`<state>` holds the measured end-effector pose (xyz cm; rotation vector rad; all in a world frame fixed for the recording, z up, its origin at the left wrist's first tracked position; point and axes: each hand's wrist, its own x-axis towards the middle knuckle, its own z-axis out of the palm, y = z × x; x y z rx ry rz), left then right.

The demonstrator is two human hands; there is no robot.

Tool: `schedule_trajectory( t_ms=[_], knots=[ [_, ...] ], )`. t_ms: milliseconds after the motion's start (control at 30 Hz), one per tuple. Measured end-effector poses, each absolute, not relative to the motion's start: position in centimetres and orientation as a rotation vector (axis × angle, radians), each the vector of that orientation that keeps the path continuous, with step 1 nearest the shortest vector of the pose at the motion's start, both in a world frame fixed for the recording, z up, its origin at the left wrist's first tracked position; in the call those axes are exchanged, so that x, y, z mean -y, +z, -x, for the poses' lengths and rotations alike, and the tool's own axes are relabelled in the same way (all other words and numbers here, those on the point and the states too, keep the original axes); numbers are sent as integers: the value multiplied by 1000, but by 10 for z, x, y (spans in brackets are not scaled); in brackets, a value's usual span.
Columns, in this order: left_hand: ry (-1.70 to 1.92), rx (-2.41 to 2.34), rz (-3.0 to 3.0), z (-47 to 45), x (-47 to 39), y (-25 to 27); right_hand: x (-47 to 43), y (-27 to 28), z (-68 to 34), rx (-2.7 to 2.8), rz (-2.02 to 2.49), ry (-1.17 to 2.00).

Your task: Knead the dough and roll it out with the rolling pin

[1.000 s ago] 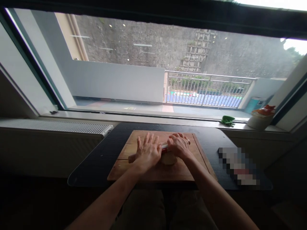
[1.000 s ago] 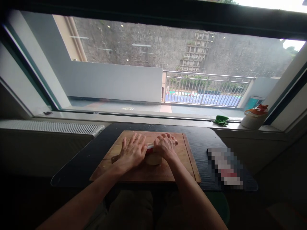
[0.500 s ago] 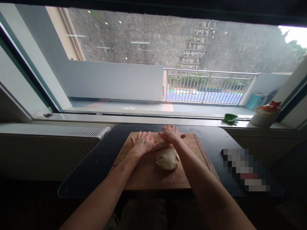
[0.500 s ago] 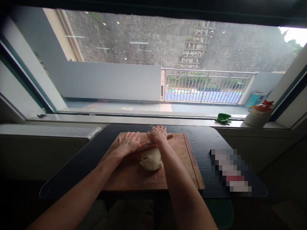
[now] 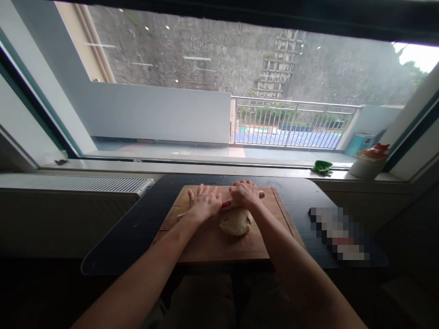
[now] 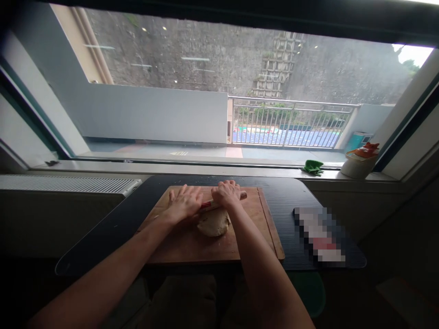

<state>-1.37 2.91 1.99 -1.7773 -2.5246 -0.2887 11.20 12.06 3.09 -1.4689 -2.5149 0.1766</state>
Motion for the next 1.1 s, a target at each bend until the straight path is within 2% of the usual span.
schedule_trajectory(
  t_ms=[267,633,900,1100],
  knots=[
    [-311,2648,1748,39,-53,14,-147,37,-83,2544,1511,225],
    [-354,2357,1811,-18,5,18,-85,24,-146,2467,1404,66],
    [-260,2653,1783,28,-55,18,-124,37,-109,2508,1537,212],
    [-287,2643,1687,39,-69,16,-138,40,-96,2533,1573,246]
  ],
)
